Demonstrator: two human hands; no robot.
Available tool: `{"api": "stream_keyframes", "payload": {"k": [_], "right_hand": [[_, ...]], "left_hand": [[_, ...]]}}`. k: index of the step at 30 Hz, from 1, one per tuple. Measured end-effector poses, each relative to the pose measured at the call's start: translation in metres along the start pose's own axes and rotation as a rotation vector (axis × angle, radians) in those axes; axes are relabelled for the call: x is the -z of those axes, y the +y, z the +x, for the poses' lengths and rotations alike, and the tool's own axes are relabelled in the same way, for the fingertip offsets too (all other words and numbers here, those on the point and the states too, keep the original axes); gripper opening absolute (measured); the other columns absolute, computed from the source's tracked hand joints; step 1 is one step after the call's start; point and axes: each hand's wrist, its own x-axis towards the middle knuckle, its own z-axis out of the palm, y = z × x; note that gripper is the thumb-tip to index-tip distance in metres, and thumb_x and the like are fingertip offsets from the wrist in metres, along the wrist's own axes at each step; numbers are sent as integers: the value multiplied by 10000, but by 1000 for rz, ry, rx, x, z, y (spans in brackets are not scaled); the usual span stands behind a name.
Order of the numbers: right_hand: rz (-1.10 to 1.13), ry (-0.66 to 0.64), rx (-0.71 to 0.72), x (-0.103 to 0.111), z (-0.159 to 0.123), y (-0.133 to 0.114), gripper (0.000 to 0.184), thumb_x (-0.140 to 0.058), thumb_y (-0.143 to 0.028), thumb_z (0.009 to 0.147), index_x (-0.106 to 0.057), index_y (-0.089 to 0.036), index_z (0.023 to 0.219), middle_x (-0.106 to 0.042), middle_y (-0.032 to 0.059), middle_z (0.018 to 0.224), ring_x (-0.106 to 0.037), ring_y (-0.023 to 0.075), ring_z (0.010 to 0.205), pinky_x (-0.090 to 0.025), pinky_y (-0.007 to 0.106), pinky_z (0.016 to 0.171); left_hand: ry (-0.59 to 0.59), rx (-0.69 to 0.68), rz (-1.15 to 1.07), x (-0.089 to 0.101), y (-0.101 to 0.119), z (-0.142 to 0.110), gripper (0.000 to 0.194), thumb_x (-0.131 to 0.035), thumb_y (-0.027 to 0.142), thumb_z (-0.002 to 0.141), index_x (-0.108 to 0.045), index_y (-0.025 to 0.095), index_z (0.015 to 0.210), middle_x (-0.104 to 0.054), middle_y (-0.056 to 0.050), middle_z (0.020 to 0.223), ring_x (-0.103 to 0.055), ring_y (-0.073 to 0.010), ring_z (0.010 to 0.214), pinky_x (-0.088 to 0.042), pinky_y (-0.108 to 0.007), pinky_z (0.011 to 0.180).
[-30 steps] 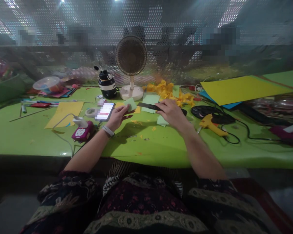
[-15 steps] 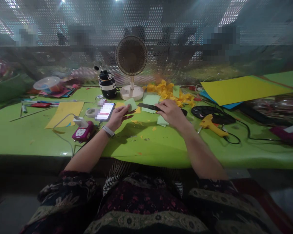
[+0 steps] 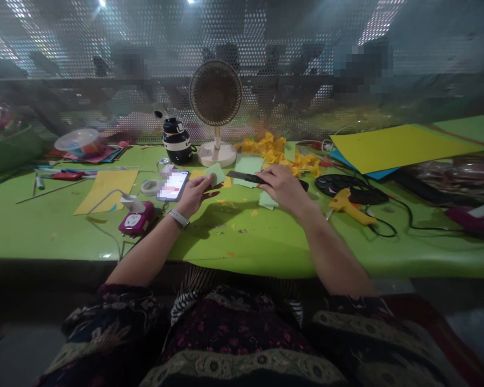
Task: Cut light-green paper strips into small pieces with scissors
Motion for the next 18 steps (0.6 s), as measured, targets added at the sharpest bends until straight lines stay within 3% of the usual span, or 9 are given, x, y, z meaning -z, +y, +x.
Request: {"api": "stream_keyframes", "payload": {"k": [18], "right_hand": [[10, -8, 20, -4, 1, -2, 366, -588, -193, 958, -702, -190, 1306, -640, 146, 1066, -571, 303, 1022, -517, 456, 878]], "left_hand": [[22, -2, 14, -5, 3, -4, 482, -927, 516, 616, -704, 146, 832, -769, -83, 873, -771, -265, 960, -614, -312, 756]]}}
